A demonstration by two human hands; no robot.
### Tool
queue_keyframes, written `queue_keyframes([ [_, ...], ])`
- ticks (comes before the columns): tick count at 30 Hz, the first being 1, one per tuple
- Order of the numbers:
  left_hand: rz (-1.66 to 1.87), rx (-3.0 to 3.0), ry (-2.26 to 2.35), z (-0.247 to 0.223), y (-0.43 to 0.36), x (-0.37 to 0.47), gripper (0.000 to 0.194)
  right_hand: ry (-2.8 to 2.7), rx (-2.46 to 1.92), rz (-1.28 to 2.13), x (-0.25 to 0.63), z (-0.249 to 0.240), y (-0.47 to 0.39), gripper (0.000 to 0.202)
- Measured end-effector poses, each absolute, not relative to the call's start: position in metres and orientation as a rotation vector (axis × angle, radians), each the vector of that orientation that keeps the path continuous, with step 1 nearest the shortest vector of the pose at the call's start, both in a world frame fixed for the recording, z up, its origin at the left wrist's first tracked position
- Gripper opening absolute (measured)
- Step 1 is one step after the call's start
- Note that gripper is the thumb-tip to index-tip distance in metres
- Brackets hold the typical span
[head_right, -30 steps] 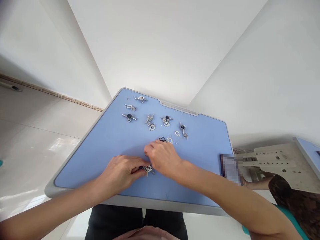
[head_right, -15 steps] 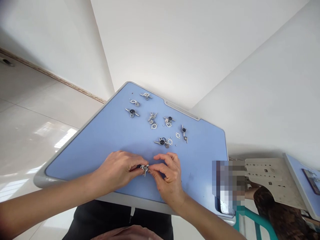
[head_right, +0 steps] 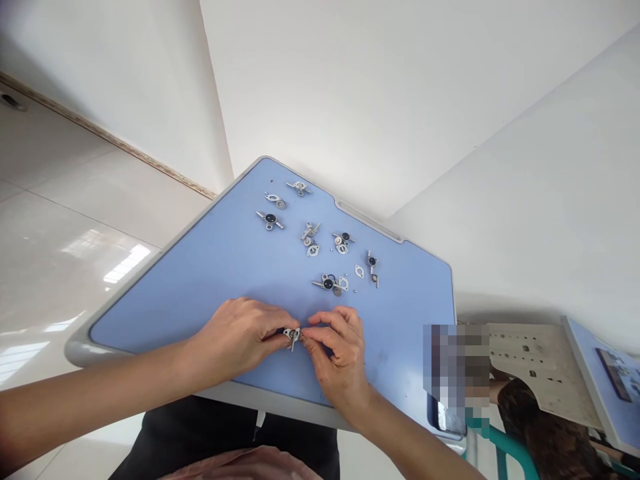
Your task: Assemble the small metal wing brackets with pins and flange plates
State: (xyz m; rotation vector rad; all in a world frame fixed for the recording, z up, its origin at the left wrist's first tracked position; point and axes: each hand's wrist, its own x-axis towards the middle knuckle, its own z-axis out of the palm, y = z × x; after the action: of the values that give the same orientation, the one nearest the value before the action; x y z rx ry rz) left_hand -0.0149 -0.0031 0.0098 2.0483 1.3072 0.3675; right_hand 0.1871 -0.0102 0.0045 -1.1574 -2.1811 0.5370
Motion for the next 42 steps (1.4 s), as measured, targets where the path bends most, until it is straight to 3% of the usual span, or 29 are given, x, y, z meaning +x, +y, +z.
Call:
queue_keyframes([
  [6,0.330,2.058,1.318,0.011,-0.003,-0.014,0.018,-2.356,-1.162,0.304,0.185,0.018,-0.010,0.015],
  [15,0.319,2.058,1.322,0.012,-0.002,-0.015,0.018,-2.596,-1.671,0.872,0.167,0.051,0.031,0.013],
  [21,0.330,2.041,1.331,0.011,-0.004,-0.014,0.019,-2.580,-1.741,0.975,0.169,0.057,0.039,0.011],
  [24,0.375,2.025,1.319,0.009,-0.004,-0.014,0.019,-2.504,-1.649,0.903,0.194,0.061,0.027,0.008],
  [28,0.415,2.018,1.316,0.008,-0.004,-0.014,0.019,-2.532,-1.644,0.354,0.239,0.048,-0.007,0.015],
  [31,0.422,2.030,1.330,0.008,-0.004,-0.014,0.020,-2.584,-1.569,0.194,0.257,0.028,-0.028,0.017],
  [42,0.454,2.064,1.376,0.003,-0.007,-0.013,0.021,-2.409,-1.506,0.252,0.239,0.015,-0.020,0.019],
])
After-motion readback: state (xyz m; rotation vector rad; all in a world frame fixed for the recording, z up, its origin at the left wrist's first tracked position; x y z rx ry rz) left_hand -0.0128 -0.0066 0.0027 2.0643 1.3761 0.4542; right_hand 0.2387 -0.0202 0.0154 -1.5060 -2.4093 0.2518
